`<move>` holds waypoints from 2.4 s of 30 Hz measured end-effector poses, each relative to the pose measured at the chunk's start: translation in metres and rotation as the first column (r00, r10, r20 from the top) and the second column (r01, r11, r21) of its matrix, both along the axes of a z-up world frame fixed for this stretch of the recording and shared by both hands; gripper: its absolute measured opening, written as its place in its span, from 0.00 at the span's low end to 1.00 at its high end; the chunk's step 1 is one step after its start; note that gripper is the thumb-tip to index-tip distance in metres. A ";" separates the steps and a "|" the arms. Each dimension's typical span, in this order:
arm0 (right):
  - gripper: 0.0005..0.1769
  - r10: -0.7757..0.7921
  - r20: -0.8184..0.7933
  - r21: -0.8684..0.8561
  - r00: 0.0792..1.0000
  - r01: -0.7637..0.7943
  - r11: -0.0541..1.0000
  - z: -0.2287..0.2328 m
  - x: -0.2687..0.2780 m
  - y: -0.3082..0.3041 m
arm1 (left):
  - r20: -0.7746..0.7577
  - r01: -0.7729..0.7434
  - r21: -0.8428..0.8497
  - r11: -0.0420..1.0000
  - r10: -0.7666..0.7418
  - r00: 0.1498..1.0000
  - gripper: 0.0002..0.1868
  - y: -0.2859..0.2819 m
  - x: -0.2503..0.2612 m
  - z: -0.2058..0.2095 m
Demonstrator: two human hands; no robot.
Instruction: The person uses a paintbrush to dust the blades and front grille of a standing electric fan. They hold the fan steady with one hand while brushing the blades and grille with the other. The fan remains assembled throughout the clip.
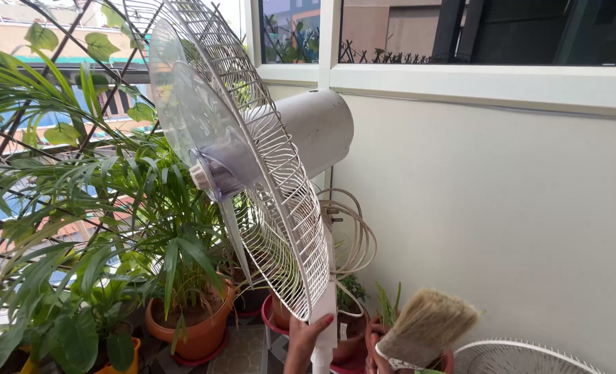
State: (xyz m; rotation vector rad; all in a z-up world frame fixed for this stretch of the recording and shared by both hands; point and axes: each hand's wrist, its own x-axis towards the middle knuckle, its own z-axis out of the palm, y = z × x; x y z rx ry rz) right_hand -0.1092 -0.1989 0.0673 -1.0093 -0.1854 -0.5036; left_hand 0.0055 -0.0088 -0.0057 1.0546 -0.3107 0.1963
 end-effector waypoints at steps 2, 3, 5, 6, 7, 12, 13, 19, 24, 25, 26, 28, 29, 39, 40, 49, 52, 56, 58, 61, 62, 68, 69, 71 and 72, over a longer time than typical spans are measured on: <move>0.16 -0.058 -0.026 0.028 0.998 0.058 0.998 0.001 0.008 -0.007 | -0.061 -0.031 -0.031 0.999 0.029 0.998 0.33 -0.010 0.006 -0.007; 0.16 -0.084 -0.043 0.038 0.996 0.085 0.996 0.000 0.011 -0.007 | -0.097 -0.045 -0.040 0.998 0.041 0.994 0.32 -0.014 0.008 -0.011; 0.17 -0.095 -0.071 0.030 0.993 0.098 0.995 -0.003 0.014 -0.011 | -0.076 -0.043 -0.118 0.992 0.034 0.997 0.33 -0.021 0.015 -0.016; 0.17 -0.102 -0.084 0.030 0.991 0.104 0.994 -0.007 0.014 -0.010 | -0.066 -0.041 -0.156 0.987 0.031 0.997 0.34 -0.023 0.017 -0.019; 0.17 -0.117 -0.093 0.031 0.989 0.121 0.992 -0.010 0.014 -0.011 | -0.080 -0.055 -0.142 0.988 0.044 0.996 0.34 -0.025 0.018 -0.022; 0.17 -0.149 -0.171 0.023 0.974 0.155 0.988 -0.032 0.019 0.004 | -0.097 -0.120 -0.086 0.989 0.112 0.989 0.31 -0.036 0.019 -0.025; 0.17 -0.158 -0.181 0.025 0.971 0.165 0.986 -0.035 0.021 0.007 | -0.091 -0.161 -0.026 0.987 0.158 0.983 0.32 -0.038 0.017 -0.023; 0.18 -0.204 -0.227 -0.015 0.952 0.207 0.978 -0.032 0.024 0.022 | 0.131 -0.295 -0.008 0.956 0.293 0.947 0.37 -0.047 -0.010 0.010; 0.18 -0.180 -0.211 -0.026 0.961 0.179 0.984 -0.035 0.034 0.032 | 0.167 -0.558 0.237 0.795 0.532 0.830 0.31 -0.061 -0.038 0.030; 0.17 -0.161 -0.215 0.003 0.963 0.166 0.986 -0.038 0.040 0.035 | 0.185 -0.589 0.221 0.777 0.559 0.808 0.30 -0.064 -0.040 0.029; 0.16 -0.142 -0.220 0.032 0.965 0.152 0.988 -0.042 0.046 0.037 | 0.203 -0.619 0.205 0.758 0.586 0.784 0.29 -0.068 -0.040 0.027; 0.16 -0.094 -0.139 0.021 0.986 0.098 0.995 -0.052 0.054 0.037 | 0.109 -0.596 0.327 0.733 0.597 0.795 0.24 -0.075 -0.037 0.016; 0.16 -0.070 -0.100 0.014 0.993 0.072 0.997 -0.056 0.058 0.039 | -0.008 -0.517 0.458 0.723 0.585 0.811 0.20 -0.075 -0.033 0.011; 0.29 -0.047 0.180 -0.175 0.983 0.079 0.981 -0.046 0.072 0.052 | -0.149 -0.018 0.021 1.000 0.021 0.989 0.40 0.003 0.032 -0.061; 0.28 -0.068 0.008 -0.196 0.998 0.069 0.978 -0.044 0.070 0.055 | -0.168 0.002 -0.054 0.999 -0.012 0.986 0.40 0.008 0.045 -0.067; 0.27 -0.211 -0.385 -0.402 0.899 0.043 0.915 -0.050 0.077 0.062 | -0.241 -0.080 -0.211 0.974 0.028 0.970 0.38 -0.032 0.105 -0.107; 0.24 -0.221 -0.263 -0.488 0.939 0.068 0.870 -0.071 0.082 0.060 | -0.056 -0.162 -0.270 0.949 0.153 0.987 0.36 -0.039 0.107 -0.111; 0.24 -0.338 0.017 -0.622 0.941 0.275 0.733 -0.092 0.090 0.067 | 0.144 -0.265 -0.220 0.939 0.300 0.943 0.36 -0.048 0.104 -0.107; 0.26 -0.414 0.236 -0.603 0.879 0.467 0.647 -0.095 0.092 0.072 | 0.156 -0.303 -0.214 0.929 0.338 0.928 0.34 -0.050 0.100 -0.102; 0.26 -0.440 0.346 -0.626 0.828 0.554 0.549 -0.090 0.100 0.073 | 0.048 -0.346 -0.238 0.908 0.367 0.929 0.32 -0.050 0.092 -0.093; 0.25 -0.440 0.348 -0.650 0.828 0.551 0.523 -0.088 0.101 0.071 | -0.030 -0.375 -0.237 0.896 0.379 0.925 0.32 -0.050 0.089 -0.091; 0.22 -0.366 0.623 -0.638 0.691 0.720 0.273 -0.086 0.121 0.035 | 0.350 -0.849 0.442 0.288 0.817 0.459 0.27 -0.068 0.070 -0.088; 0.21 -0.321 0.562 -0.666 0.762 0.647 0.370 -0.086 0.127 0.029 | 0.394 -0.830 0.527 0.185 0.812 0.431 0.25 -0.073 0.065 -0.089; 0.18 -0.158 0.356 -0.687 0.921 0.373 0.624 -0.084 0.134 0.020 | 0.346 -0.797 0.567 0.209 0.817 0.461 0.23 -0.079 0.055 -0.088; 0.17 -0.064 0.249 -0.666 0.966 0.219 0.713 -0.082 0.135 0.015 | 0.262 -0.786 0.534 0.313 0.822 0.506 0.21 -0.081 0.048 -0.086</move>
